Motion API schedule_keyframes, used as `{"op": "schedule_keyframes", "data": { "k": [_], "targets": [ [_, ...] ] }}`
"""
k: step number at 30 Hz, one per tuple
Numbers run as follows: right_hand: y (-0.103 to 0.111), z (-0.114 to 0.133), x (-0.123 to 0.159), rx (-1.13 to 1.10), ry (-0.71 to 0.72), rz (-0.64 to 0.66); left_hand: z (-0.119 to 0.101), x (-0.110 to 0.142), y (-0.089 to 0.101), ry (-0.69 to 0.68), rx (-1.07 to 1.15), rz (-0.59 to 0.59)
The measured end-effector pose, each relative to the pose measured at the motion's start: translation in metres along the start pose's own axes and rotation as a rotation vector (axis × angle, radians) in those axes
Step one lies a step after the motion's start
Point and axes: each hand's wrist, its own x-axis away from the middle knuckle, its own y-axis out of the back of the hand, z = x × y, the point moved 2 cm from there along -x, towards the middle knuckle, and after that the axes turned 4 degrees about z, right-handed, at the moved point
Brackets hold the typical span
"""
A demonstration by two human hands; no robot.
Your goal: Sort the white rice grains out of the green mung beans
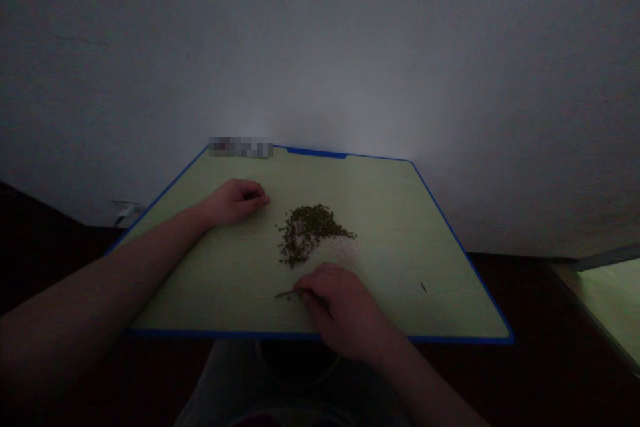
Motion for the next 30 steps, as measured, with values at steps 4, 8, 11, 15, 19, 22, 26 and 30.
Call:
{"op": "schedule_keyframes", "data": {
  "k": [4,8,11,15,19,22,26,30],
  "targets": [
    [-0.003,0.003,0.009,-0.026,-0.024,0.025,-0.001,0.000,0.001,0.021,0.003,0.006],
    [-0.005,0.005,0.017,-0.044,-0.036,0.041,-0.003,0.001,0.001,0.022,0.016,0.009],
    [-0.006,0.006,0.022,-0.058,-0.044,0.048,-0.004,0.001,0.001,0.017,0.019,0.009],
    [-0.007,0.008,0.027,-0.088,-0.027,0.052,-0.004,0.001,0.001,0.027,-0.001,0.002],
    [-0.009,0.008,0.032,-0.067,-0.022,0.031,-0.003,0.001,0.001,0.029,-0.027,-0.002],
    [-0.009,0.008,0.036,-0.059,-0.028,0.020,-0.002,0.001,0.001,0.015,-0.013,0.000],
    [-0.008,0.009,0.038,-0.058,-0.026,0.016,-0.002,0.001,0.000,0.019,0.001,-0.002],
    [-0.008,0.007,0.040,-0.015,0.014,-0.017,-0.003,0.001,0.001,0.023,-0.018,0.001]
  ]
}}
